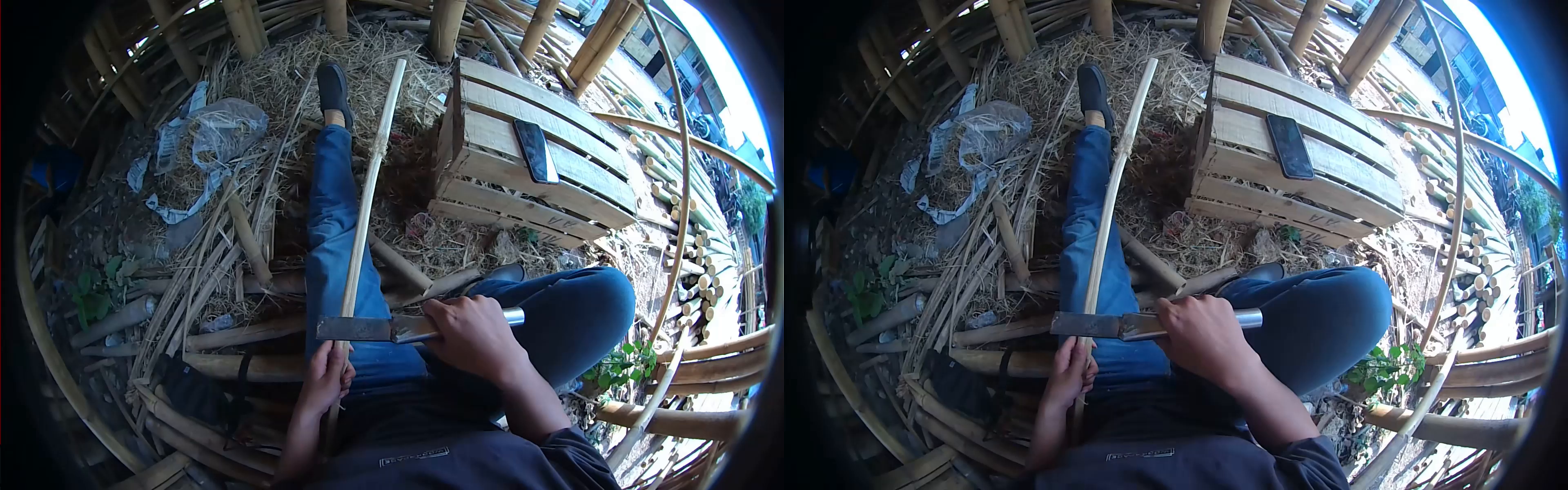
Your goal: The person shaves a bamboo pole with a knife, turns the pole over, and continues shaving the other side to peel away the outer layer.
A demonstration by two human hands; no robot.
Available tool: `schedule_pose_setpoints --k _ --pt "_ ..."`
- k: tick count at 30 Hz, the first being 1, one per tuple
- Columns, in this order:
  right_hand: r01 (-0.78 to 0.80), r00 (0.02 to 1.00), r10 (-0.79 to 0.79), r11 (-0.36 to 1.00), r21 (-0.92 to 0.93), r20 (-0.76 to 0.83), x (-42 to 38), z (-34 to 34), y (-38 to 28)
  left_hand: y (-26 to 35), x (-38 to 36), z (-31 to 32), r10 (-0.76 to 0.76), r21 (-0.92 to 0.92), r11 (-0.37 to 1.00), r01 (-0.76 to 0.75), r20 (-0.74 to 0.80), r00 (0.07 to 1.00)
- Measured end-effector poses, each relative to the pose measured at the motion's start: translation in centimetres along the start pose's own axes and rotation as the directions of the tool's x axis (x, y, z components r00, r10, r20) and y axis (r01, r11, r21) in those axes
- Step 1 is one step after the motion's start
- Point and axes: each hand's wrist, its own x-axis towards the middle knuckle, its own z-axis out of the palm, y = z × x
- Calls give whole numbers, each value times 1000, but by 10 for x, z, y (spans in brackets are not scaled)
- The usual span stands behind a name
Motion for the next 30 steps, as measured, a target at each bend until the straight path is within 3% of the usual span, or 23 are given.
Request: schedule_pose_setpoints --k 3,8,11,14,17,24,30 --pt "18 998 -15 998 -59 55 4 3 8 -3 4 0 3 6 1000 -3 -43 999" --pt "35 999 -36 998 -57 -27 21 -6 1 2 2 5 54 27 998 -52 -114 992" --pt "22 998 -24 999 -50 -55 18 -5 2 8 3 0 30 -13 999 -30 -40 999" --pt "7 1000 -8 998 -69 -14 12 -5 1 -14 12 -12 147 14 989 -148 30 989" --pt "25 1000 -25 997 -74 7 7 2 4 -11 7 -10 134 -56 990 -129 94 986" --pt "-12 999 11 1000 -15 -39 9 27 11 -11 9 -8 130 -54 991 -124 123 984" --pt "-97 975 156 941 325 -159 32 61 17 -15 11 0 162 -33 987 -160 77 984"
